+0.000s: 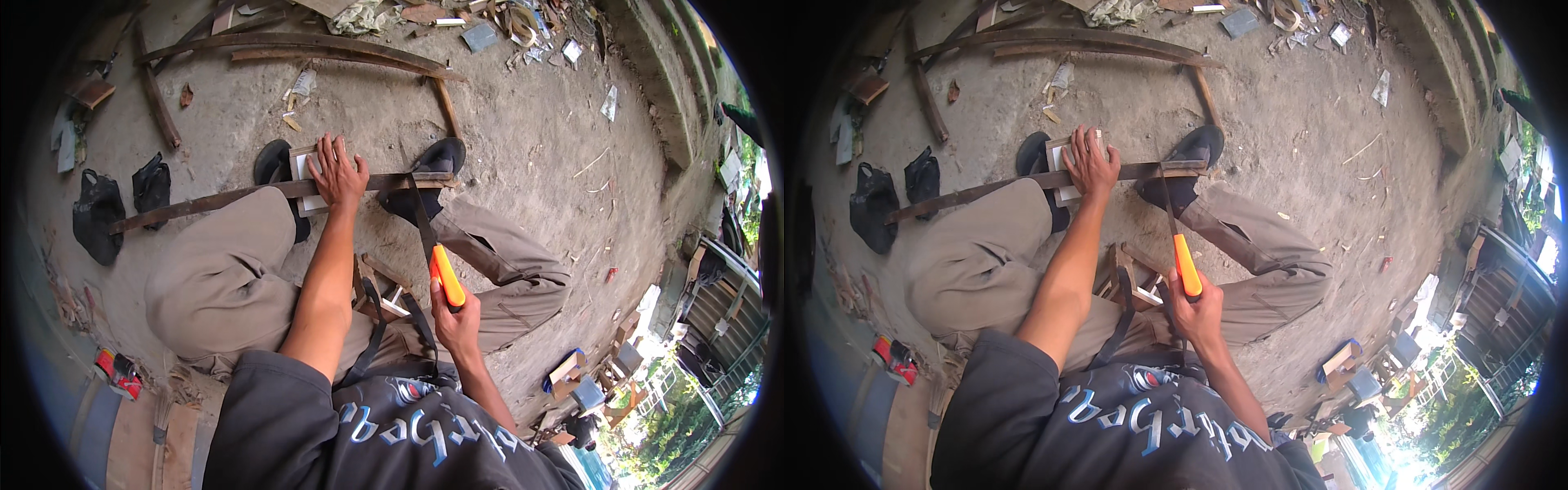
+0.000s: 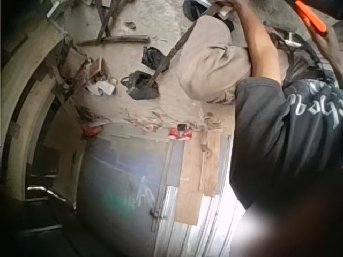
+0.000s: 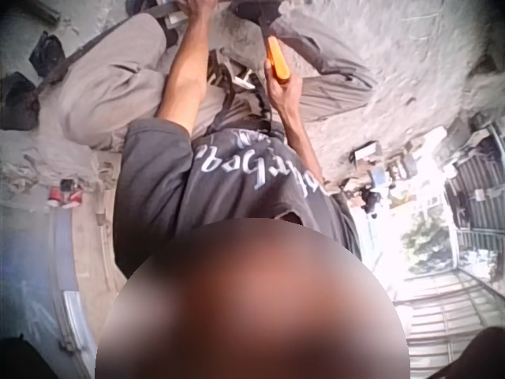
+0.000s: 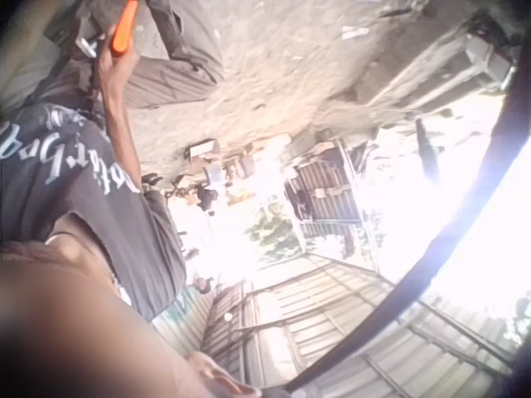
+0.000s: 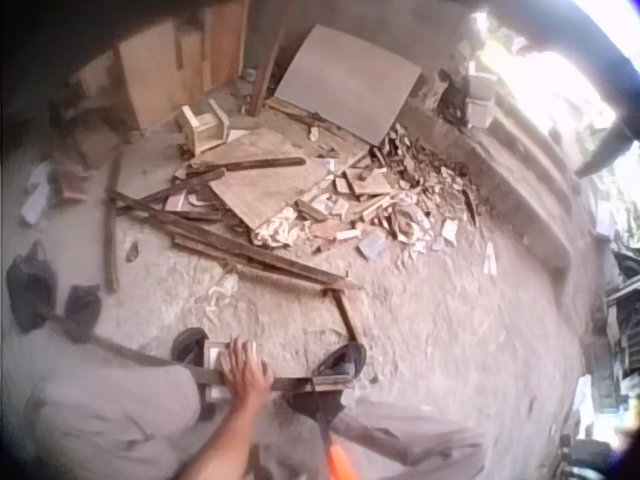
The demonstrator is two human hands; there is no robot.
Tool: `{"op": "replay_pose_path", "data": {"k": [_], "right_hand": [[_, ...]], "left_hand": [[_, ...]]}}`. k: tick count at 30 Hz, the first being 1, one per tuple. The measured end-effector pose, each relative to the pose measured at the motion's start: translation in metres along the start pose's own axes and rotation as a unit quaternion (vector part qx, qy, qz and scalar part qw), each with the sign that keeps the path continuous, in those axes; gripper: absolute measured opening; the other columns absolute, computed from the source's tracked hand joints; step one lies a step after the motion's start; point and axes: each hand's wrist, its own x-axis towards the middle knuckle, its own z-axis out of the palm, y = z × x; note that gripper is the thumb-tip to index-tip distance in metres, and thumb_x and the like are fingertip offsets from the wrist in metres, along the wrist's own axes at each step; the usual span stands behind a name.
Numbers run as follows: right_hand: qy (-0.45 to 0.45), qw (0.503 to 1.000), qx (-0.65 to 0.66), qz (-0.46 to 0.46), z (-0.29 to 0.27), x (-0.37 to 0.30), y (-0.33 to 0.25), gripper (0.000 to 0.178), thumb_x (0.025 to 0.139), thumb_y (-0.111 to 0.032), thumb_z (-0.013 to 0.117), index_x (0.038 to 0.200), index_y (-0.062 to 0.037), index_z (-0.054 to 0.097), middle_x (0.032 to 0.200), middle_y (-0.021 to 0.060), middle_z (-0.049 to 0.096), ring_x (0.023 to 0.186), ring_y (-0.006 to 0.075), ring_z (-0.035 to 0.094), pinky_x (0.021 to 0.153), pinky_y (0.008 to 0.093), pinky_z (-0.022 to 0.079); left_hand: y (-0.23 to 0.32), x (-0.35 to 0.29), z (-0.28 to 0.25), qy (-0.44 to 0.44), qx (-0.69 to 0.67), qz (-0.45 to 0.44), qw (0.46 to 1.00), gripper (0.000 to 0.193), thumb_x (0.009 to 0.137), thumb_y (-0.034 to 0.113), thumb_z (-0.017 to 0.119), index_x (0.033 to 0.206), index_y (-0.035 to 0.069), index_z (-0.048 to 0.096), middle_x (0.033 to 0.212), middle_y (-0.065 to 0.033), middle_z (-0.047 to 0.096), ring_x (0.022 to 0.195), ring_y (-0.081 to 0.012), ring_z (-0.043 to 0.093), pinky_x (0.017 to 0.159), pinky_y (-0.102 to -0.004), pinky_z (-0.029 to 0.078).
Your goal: The person sits on the floor and uses a hand saw to cut a long, thin piece of wood. They hold the wood steady with their left hand and saw with their right hand, working in a cluttered area with debris.
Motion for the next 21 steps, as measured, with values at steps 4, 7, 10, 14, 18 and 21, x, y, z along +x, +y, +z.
{"op": "replay_pose_path", "data": {"k": [4,7,10,14,18,21], "right_hand": [[0.004,1.0,0.026,-0.009,0.003,0.0,0.0,0.029,0.098,-0.022,0.066,0.08,-0.0009,0.059,0.06,-0.0041,0.051,0.054,0.0048,0.044,0.049,0.025,0.035],[0.002,0.999,0.034,0.001,0.0,0.001,-0.002,0.025,0.097,-0.02,0.067,0.085,0.0024,0.062,0.061,0.0014,0.055,0.058,0.0063,0.047,0.053,0.0268,0.039],[0.001,1.0,0.02,0.0,-0.005,0.001,0.005,0.023,0.096,-0.018,0.068,0.089,0.0038,0.064,0.063,0.0041,0.057,0.061,0.0069,0.048,0.056,0.0273,0.042],[-0.009,1.0,0.021,-0.007,-0.002,-0.001,0.007,0.023,0.096,-0.018,0.067,0.089,0.0037,0.064,0.063,0.0033,0.056,0.062,0.0066,0.047,0.057,0.0269,0.042],[-0.015,0.999,0.037,0.001,0.004,0.004,0.002,0.022,0.097,-0.017,0.066,0.089,0.0036,0.064,0.062,0.0008,0.054,0.061,0.0063,0.047,0.055,0.027,0.041],[-0.021,0.997,0.048,0.056,0.005,0.0,0.008,0.022,0.097,-0.016,0.065,0.089,0.004,0.064,0.063,-0.0007,0.053,0.062,0.006,0.046,0.055,0.0263,0.039]], "left_hand": [[-0.005,0.002,0.002,0.031,-0.032,0.0,0.999,0.059,0.091,0.041,0.056,0.139,0.009,0.045,0.152,-0.0142,0.04,0.146,-0.0294,0.03,0.118,-0.0571,0.017],[-0.011,0.003,-0.002,0.032,-0.09,0.02,0.995,0.061,0.091,0.043,0.057,0.14,0.009,0.044,0.151,-0.0147,0.04,0.145,-0.0309,0.031,0.118,-0.0581,0.016],[-0.028,0.008,-0.007,0.029,-0.099,0.026,0.994,0.066,0.091,0.047,0.057,0.142,0.008,0.043,0.153,-0.0165,0.037,0.148,-0.0326,0.027,0.118,-0.0611,0.014],[-0.037,0.02,-0.01,0.04,-0.017,-0.081,0.996,0.074,0.092,0.056,0.055,0.146,0.008,0.043,0.156,-0.0194,0.033,0.151,-0.0337,0.021,0.118,-0.064,0.011],[-0.019,0.017,-0.006,0.045,0.016,-0.124,0.991,0.076,0.091,0.066,0.05,0.143,0.01,0.048,0.156,-0.018,0.036,0.151,-0.0319,0.022,0.117,-0.0627,0.015],[-0.02,0.019,-0.002,0.051,0.004,-0.131,0.99,0.071,0.091,0.061,0.053,0.141,0.012,0.05,0.154,-0.0146,0.039,0.15,-0.0298,0.023,0.116,-0.0622,0.018]]}}
